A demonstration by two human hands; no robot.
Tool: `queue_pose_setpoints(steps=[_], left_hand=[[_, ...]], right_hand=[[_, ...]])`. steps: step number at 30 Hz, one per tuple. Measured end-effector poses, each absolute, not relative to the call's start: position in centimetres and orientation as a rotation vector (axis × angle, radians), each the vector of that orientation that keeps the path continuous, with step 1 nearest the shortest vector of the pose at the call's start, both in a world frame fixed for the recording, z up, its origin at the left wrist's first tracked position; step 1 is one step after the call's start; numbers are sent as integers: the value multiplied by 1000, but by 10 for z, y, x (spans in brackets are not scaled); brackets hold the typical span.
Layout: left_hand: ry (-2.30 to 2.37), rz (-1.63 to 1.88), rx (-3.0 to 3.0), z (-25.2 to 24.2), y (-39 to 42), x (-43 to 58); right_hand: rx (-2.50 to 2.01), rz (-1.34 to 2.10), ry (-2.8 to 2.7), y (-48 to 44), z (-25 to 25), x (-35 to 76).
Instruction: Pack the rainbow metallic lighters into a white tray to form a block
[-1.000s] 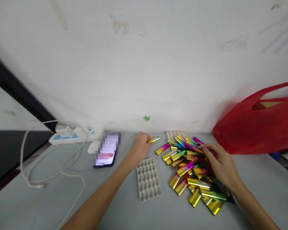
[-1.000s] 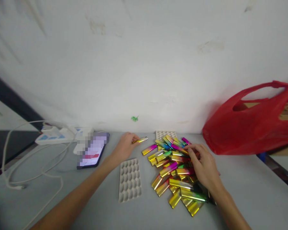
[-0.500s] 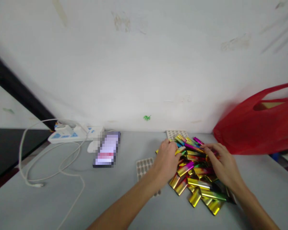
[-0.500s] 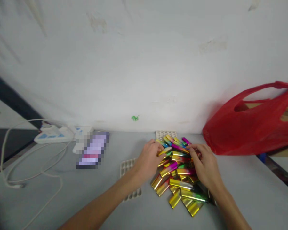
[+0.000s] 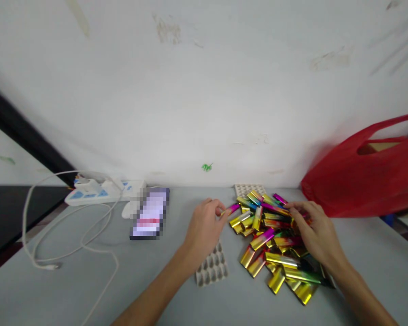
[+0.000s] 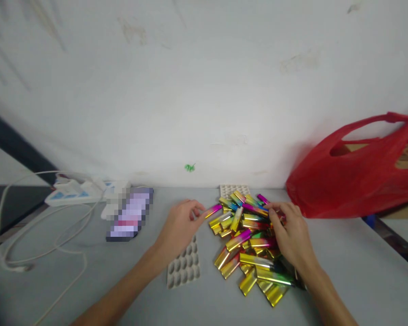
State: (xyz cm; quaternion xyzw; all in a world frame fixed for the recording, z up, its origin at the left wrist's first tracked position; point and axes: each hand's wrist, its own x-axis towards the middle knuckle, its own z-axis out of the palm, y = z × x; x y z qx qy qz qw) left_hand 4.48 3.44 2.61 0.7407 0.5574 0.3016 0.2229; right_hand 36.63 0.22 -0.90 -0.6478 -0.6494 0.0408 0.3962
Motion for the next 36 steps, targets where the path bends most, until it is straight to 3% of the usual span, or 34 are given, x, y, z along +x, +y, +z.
queue_pose_setpoints(steps=[13,21,29,36], left_hand=[[1535,780,1980,8,21,-7],[1405,790,1977,5,7,4],[1337,850,1996,1,6,8],[1355,951,2041,2,5,7]], right_hand=[[-1489,-41,-2206,-2,57,253],[-1478,-415,-2457,-7,14,209],[-1391,-167,-2612,-14,10,210],[-1415,-185,-2540,-18,4,205]])
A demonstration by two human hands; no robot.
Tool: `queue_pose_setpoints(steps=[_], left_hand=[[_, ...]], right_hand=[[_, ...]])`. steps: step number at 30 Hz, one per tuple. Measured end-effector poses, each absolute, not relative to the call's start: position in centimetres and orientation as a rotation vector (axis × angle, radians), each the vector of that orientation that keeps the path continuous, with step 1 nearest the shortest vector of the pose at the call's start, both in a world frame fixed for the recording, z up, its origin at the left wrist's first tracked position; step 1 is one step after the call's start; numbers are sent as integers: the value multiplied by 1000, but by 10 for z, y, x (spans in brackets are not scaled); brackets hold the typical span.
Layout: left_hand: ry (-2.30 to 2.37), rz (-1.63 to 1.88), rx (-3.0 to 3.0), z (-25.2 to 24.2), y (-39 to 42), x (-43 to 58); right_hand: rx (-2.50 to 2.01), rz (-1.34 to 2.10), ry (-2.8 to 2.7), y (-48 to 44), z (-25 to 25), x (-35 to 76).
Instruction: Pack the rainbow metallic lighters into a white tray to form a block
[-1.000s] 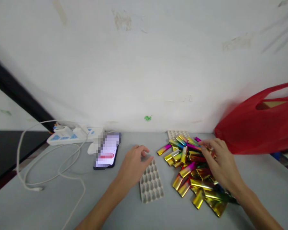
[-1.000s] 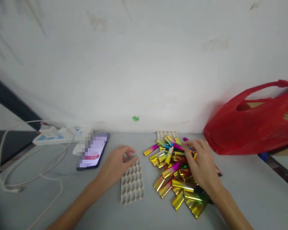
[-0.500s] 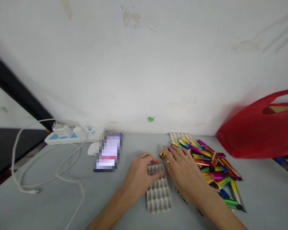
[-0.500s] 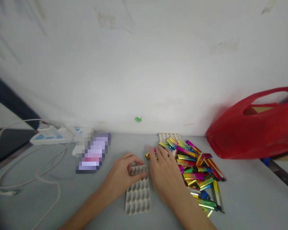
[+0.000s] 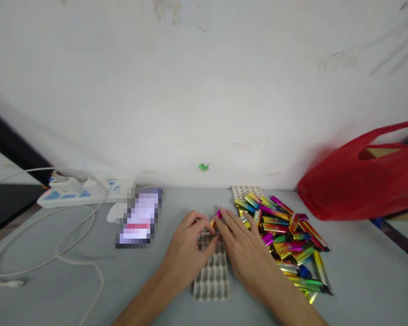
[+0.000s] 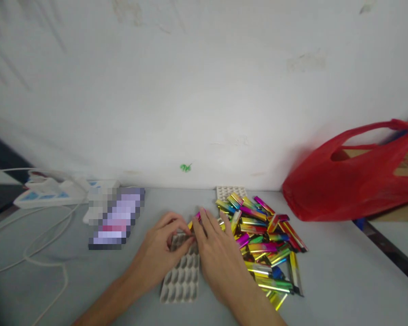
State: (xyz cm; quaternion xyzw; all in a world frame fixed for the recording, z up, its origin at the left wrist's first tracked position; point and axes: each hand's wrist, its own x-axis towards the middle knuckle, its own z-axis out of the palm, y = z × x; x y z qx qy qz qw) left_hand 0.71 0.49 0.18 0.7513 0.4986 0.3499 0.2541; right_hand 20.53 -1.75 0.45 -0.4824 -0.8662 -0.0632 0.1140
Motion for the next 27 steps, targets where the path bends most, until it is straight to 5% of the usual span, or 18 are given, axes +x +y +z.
queue_pose_setpoints(steps=[27], left_hand=[[1339,873,2283,-1,13,0]], right_hand=[[-1430,-262,-2512,-30,-11,192]])
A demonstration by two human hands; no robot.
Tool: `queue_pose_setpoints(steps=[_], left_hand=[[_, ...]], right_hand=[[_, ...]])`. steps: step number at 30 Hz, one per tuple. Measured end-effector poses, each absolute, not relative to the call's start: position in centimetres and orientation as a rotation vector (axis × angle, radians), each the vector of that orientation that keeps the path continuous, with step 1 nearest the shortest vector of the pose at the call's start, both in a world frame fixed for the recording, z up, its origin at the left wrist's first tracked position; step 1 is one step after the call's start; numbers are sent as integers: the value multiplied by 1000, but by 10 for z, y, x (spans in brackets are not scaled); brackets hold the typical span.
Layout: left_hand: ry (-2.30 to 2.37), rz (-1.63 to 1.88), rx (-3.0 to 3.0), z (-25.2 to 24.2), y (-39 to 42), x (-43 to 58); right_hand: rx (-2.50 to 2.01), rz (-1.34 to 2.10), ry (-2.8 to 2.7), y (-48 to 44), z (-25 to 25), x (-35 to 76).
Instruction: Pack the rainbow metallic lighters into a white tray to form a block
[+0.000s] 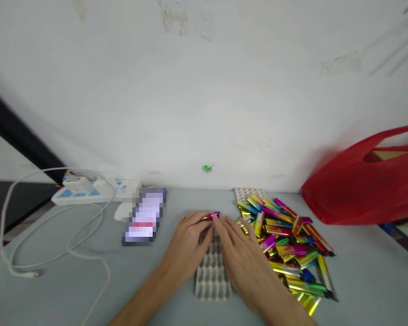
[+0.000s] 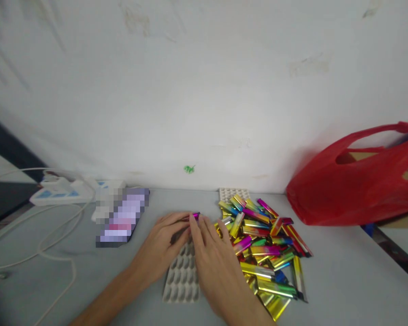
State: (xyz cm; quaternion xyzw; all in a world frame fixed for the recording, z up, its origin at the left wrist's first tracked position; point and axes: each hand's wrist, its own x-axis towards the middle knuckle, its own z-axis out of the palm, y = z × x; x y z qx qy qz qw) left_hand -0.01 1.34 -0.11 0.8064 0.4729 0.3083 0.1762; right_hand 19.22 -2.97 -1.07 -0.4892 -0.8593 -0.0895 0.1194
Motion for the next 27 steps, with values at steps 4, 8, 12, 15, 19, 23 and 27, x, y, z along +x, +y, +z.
queue_pose_setpoints(steps=[4,8,12,15,19,23,27], left_hand=[[1331,888,2257,-2,13,0],[1312,918,2207,-6,13,0],[1298,910,2223,-9,13,-1],[1304,918,2235,-10,12,-1],[1349,964,2204,-11,13,-2],[1315,1060,2153,-6,11,-2],[1122,1138,2162,10,2,1]], right_hand=[[-1411,-255,-2468,-29,-11,192],[-1376,-239,-2459,-29,-6,191],[-1369,-231,-2435,-29,1,190],[-1349,-210,-2410,-29,7,190],[-1314,-168,-2344,-30,15,191],[-1298,-72,-2231,-31,21,191],[-1332,44,-2115,-36,19,191]])
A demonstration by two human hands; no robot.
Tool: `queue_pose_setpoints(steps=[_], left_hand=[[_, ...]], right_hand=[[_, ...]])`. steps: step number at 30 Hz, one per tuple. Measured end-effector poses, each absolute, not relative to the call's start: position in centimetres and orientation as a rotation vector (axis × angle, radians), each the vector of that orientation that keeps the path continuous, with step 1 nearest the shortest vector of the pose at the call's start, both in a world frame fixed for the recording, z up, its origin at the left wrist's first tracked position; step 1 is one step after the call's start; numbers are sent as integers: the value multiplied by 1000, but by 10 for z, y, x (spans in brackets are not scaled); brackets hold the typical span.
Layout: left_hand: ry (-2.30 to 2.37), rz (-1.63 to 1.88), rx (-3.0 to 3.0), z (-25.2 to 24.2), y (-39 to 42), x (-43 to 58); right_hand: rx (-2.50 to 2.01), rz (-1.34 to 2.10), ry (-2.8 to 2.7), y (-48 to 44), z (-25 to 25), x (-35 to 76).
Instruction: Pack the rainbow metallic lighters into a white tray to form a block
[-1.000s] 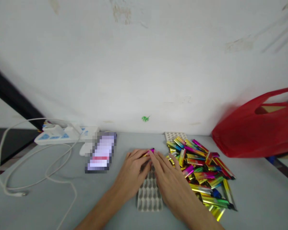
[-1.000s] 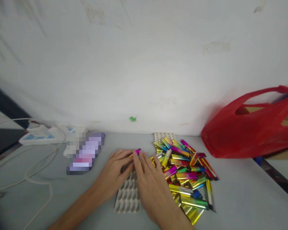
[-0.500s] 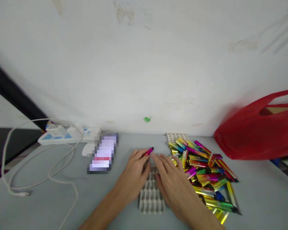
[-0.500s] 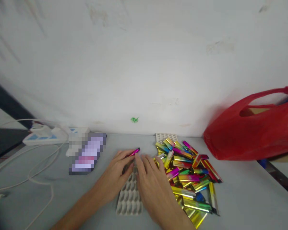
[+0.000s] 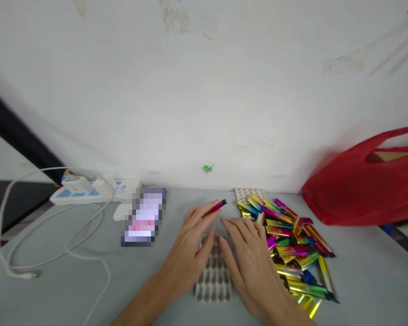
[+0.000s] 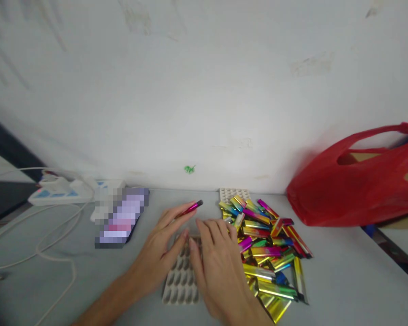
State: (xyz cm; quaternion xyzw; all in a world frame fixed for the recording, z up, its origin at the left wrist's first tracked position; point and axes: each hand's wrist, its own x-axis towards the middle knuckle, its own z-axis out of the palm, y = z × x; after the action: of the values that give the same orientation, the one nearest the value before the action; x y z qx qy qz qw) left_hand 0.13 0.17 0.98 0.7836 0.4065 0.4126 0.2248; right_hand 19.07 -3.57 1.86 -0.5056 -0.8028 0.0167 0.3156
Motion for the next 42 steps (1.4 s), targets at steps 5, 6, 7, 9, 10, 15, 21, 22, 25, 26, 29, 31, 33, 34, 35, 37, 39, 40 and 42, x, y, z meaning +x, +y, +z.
queue_pose_setpoints(steps=[5,6,7,9,10,15,21,22,25,26,29,31,33,34,35,37,39,40,42], left_hand=[[941,1127,2247,22,-14,8],[911,1122,2280,23,-16,10],[886,1111,2311,24,-19,11],[851,1083,2361,25,-22,13],[840,1067,2374,26,-24,13],[757,1044,2353,30,-24,12],[822,1355,2188,30,-20,7],[887,1403,2165,29,-19,6],[1145,1389,2116,25,-12,4],[1215,1333,2113,22,-8,3],[1353,1143,2093,13,5,-2],[1405,1040,2050,7,12,-5],[1411,920,2020,5,17,-9],[1408,862,2011,5,19,-10],[1402,809,2002,6,20,-11],[1370,732,2000,8,20,-13],[1326,684,2009,11,20,-13],[1314,670,2012,12,20,-13],[1318,653,2008,13,19,-13]], right_hand=[[-1381,363,-1826,-45,10,194],[-1384,472,-1745,-46,10,194],[-1380,583,-1670,-47,12,194],[-1348,768,-1543,-45,16,193],[-1326,840,-1492,-44,19,192],[-1296,944,-1371,-42,18,193],[-1244,1110,-1197,-43,20,190],[-1186,1232,-1100,-41,24,189],[-993,1574,-823,-34,35,189],[-961,1652,-744,-31,38,190],[-934,1856,-562,-26,40,197],[-871,1979,-518,-24,39,201],[-776,2053,-517,-23,36,204],[-739,2075,-522,-22,35,205],[-717,2089,-525,-22,34,205],[-711,2106,-527,-22,33,206],[-726,2108,-526,-22,32,206],[-739,2108,-524,-22,32,205],[-765,2112,-523,-23,31,205]])
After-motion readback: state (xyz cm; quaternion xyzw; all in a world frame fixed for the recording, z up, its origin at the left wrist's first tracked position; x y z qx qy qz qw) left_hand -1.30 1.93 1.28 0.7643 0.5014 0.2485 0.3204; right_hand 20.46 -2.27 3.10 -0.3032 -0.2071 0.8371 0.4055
